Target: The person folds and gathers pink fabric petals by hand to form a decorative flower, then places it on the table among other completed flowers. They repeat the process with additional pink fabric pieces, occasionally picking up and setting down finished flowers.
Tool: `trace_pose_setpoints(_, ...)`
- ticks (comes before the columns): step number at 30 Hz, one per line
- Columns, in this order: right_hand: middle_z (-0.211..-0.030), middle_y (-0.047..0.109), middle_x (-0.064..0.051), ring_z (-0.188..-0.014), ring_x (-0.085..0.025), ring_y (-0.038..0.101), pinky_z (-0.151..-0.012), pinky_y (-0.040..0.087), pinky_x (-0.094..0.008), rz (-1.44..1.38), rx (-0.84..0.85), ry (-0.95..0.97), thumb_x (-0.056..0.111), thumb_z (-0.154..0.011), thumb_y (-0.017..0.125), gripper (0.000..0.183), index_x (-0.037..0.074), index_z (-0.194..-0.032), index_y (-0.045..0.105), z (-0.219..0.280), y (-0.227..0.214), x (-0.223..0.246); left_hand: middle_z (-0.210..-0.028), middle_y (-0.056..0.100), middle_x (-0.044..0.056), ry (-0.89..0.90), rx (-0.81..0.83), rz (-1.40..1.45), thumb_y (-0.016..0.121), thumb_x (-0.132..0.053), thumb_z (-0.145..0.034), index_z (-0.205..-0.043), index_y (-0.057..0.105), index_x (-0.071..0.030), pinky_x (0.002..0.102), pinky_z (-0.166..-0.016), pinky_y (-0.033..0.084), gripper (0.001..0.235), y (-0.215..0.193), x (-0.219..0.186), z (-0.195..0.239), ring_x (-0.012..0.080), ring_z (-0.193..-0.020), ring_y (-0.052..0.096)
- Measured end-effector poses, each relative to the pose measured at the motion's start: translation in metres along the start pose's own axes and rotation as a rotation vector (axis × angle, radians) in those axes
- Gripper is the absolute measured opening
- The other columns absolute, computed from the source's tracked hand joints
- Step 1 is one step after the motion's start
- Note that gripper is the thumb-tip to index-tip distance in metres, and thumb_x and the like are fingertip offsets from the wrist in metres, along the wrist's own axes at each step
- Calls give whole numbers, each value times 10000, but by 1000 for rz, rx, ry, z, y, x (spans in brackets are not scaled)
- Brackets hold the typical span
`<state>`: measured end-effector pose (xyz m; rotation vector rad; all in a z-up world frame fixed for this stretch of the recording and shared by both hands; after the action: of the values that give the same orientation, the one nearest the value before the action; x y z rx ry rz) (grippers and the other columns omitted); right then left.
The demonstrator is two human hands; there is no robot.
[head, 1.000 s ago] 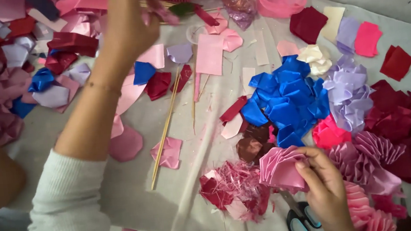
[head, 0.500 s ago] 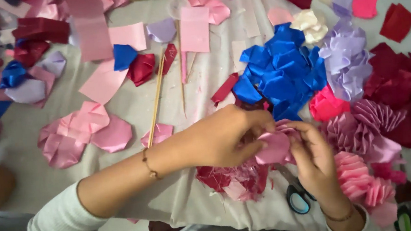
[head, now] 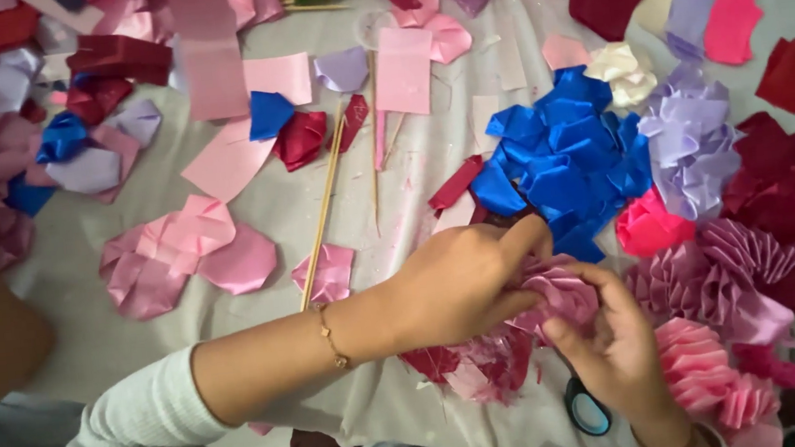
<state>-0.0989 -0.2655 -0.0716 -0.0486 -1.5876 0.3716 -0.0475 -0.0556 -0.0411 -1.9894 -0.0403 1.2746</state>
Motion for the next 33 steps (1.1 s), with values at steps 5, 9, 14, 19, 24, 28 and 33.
trace_pose_setpoints(5, -1271, 703, -162, -1145, -247, 722, -974, 596, -297, 84, -64, 75, 145, -900, 672, 417, -11, -1278, 591, -2, 2, -2, -822, 658, 127, 51, 27, 14, 737, -185, -895, -1063, 456, -100, 484, -550, 476, 338, 3, 0, 1, 363, -752, 667)
trace_pose_setpoints(9, -1284, 709, -159, -1129, -241, 725, -972, 587, -301, 67, -101, 97, 143, -932, 634, 343, -10, -1237, 600, -6, 1, 5, -843, 677, 110, 38, 61, -109, 691, -243, -904, -943, 531, -91, 507, -557, 483, 224, -8, 1, -5, 362, -742, 665)
trace_pose_setpoints(14, -1261, 699, -164, -1139, -241, 702, -970, 577, -302, 70, -119, 64, 118, -932, 632, 346, -18, -1248, 598, -7, -2, 1, -1039, 710, 97, -468, 92, -313, 593, -290, -954, -1186, 642, -173, 501, -645, 568, 265, -94, 51, -25, 331, -884, 701)
trace_pose_setpoints(19, -1250, 710, -159, -1116, -223, 716, -932, 608, -285, 66, -88, 73, 123, -934, 635, 336, -10, -1242, 613, -8, -1, 1, -1340, 520, 274, -691, -310, -417, 376, 142, -880, -1362, 619, -70, 405, -704, 593, 579, -192, 138, -17, 271, -875, 641)
trace_pose_setpoints(24, -1259, 715, -156, -1105, -228, 723, -932, 610, -297, 78, -117, 109, 120, -924, 639, 335, -9, -1232, 618, -7, -4, 2, -1565, 312, 256, -792, -183, -563, 559, -206, -985, -1399, 556, -205, 820, -1126, 189, 414, -216, 181, -1, 571, -1451, 132)
trace_pose_setpoints(28, -1239, 730, -159, -1098, -240, 738, -895, 637, -306, 82, -108, 128, 136, -916, 644, 359, -2, -1247, 623, -8, -4, 4, -1058, 684, 149, -688, -316, -764, 614, -131, -1006, -1156, 764, -120, 442, -648, 576, 213, -204, 218, 9, 338, -827, 657)
trace_pose_setpoints(33, -1291, 688, -177, -1148, -266, 720, -914, 638, -314, 62, -69, 64, 125, -929, 627, 324, -17, -1220, 617, -8, -2, 7, -1031, 743, 206, -741, -278, -468, 528, -282, -1100, -1162, 775, -63, 588, -821, 542, 336, -208, 126, 19, 442, -910, 685)
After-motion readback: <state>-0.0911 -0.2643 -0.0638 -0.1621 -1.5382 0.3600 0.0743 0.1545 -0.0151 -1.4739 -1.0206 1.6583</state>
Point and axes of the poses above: each hand's wrist, its own z-axis away from the middle knuckle, its own y-axis out of the palm, x = y × z, the point moved 2 cm from there along -z, towards the middle knuckle
